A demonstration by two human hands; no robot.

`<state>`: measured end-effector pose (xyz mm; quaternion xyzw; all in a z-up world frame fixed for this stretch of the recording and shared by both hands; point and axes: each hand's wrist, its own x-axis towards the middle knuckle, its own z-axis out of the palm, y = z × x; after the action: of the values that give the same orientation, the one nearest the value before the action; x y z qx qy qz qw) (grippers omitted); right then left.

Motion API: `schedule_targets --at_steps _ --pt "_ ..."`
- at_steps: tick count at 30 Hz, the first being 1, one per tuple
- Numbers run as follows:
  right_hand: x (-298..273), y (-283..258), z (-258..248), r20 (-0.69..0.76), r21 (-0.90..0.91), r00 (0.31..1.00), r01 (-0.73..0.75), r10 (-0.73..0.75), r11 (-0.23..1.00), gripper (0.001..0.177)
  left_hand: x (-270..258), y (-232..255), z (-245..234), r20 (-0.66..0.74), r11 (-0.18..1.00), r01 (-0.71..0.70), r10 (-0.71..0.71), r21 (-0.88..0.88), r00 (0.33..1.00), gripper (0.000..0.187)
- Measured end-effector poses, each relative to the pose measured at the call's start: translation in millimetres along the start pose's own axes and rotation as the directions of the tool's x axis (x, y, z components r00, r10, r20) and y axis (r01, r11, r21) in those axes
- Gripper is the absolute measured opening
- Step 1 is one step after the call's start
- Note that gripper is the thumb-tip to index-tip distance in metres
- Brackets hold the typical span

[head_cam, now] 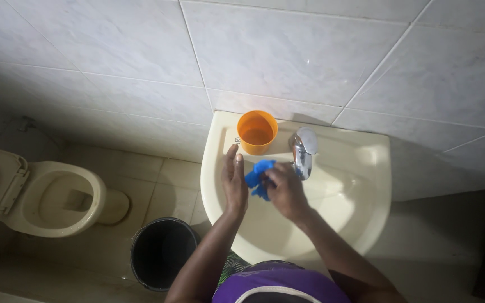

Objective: Cleaning the bathroom sink and surrounding area with a sponge and water.

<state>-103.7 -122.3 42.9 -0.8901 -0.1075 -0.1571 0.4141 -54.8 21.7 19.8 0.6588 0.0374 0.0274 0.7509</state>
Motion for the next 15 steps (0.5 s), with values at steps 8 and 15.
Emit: schedule_targets --at_steps 8,15 --pt "-51.2 76.2 71.4 0.096 -0.131 0.995 -0.021 0.034 0.991 0.020 -16.7 -33.9 2.9 -0.003 0.993 0.042 -0.042 0.106 0.999 0.045" --pt "-54.3 111.3 119.0 0.298 -0.408 0.910 -0.151 0.288 0.900 0.064 -18.0 -36.9 6.0 0.012 0.989 0.032 -0.034 0.142 0.999 0.044"
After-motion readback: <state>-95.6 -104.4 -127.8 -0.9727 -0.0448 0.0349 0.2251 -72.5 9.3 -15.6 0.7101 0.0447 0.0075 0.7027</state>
